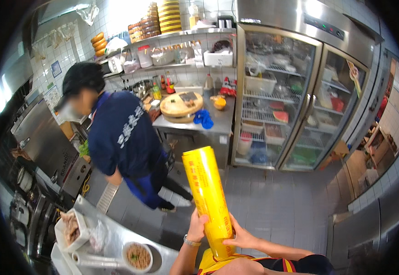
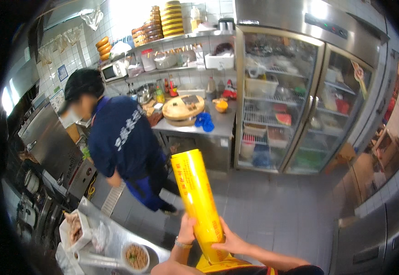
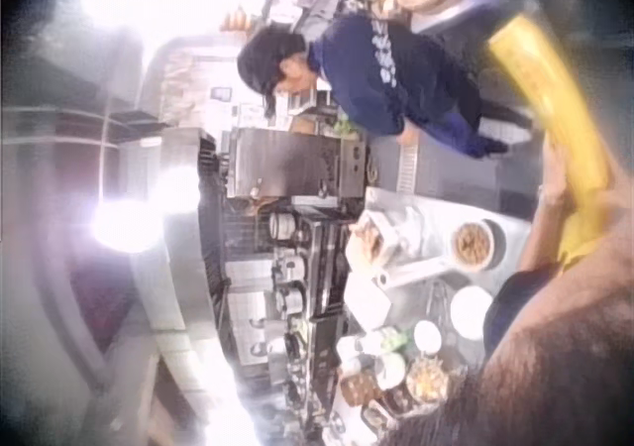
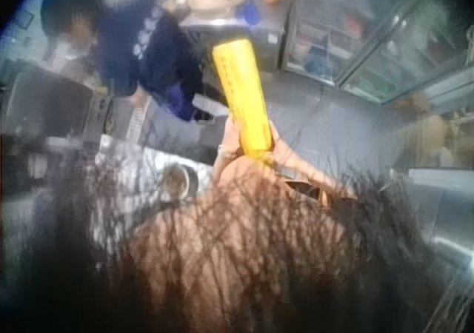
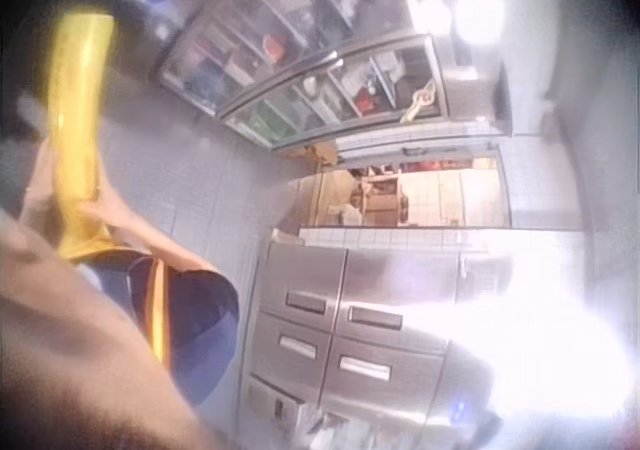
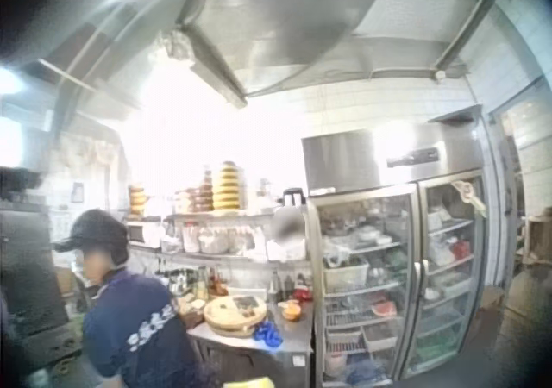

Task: The person assembles a dish by placing yellow food items and white eggs into a brass pot containing meat and other ingredients. They then retrieve plastic wrap, cover the pot, and carry it across the kitchen.

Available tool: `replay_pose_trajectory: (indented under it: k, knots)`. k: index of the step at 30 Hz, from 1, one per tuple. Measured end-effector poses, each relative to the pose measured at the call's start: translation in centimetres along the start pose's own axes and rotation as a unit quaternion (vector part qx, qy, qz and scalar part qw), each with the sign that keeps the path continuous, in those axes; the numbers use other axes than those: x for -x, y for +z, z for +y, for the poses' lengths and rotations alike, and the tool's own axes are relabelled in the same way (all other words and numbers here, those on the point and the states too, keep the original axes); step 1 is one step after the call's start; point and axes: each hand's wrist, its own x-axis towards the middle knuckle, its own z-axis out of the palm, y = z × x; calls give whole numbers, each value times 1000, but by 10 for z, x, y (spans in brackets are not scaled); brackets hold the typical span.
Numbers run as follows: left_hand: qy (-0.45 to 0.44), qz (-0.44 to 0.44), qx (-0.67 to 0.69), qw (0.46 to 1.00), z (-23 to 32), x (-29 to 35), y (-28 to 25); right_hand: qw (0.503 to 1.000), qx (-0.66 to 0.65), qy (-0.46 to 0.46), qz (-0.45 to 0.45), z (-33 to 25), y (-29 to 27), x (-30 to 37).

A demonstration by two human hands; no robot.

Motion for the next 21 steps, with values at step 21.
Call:
replay_pose_trajectory:
  k: [21]
  knots:
    - [241,153,-259,923,293,-571,-101,928,-273,-252,-26,-324,-383,-751]
